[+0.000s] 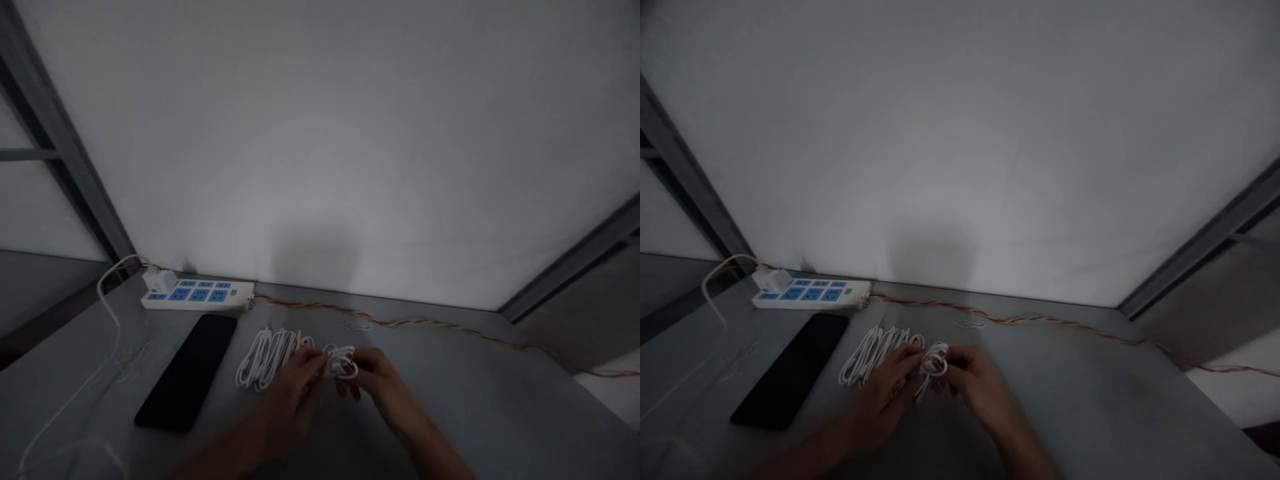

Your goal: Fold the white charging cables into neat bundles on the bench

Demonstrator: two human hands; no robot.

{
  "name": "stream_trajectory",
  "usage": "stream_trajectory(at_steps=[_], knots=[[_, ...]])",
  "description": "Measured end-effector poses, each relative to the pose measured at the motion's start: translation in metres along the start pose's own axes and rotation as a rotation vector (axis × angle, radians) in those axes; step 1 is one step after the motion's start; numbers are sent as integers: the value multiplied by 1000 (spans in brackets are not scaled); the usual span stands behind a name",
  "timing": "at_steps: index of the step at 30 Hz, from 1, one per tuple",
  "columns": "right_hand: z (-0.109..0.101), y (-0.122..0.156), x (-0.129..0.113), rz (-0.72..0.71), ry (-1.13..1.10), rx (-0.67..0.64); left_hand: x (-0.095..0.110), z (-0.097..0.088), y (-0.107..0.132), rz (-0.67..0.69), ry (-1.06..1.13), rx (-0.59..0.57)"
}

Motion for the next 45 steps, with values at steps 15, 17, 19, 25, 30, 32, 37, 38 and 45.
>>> stream_trajectory(at_steps=[15,17,19,25,30,32,37,38,45], knots=[[-12,-2,-16,-270,327,119,-31,2,2,-325,386,81],[-11,2,-22,-355,442,125,-31,3,1,-335,398,85],[-8,5,-27,-441,516,122,-32,4,2,-348,416,92],[-2,9,-30,-552,591,111,-32,4,3,-351,380,106],[-3,10,-32,-494,570,126,-35,2,4,-281,241,118],[-5,8,-28,-397,509,116,-33,-2,4,-210,144,143],[-7,1,-15,-141,133,21,-31,-2,4,-225,144,107],[-7,0,-14,-119,83,11,-34,-2,5,-278,190,109],[-3,-3,-9,-95,153,29,-64,-15,14,-524,350,310]])
Point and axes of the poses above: each hand's wrist, its own y-axis away from the middle knuckle, its own z-axis out of the palm, x = y × z, the point moved 9 cm from there along -y, towards the middle knuckle, and after that the axes turned 5 degrees about x, right-handed, at the moved point
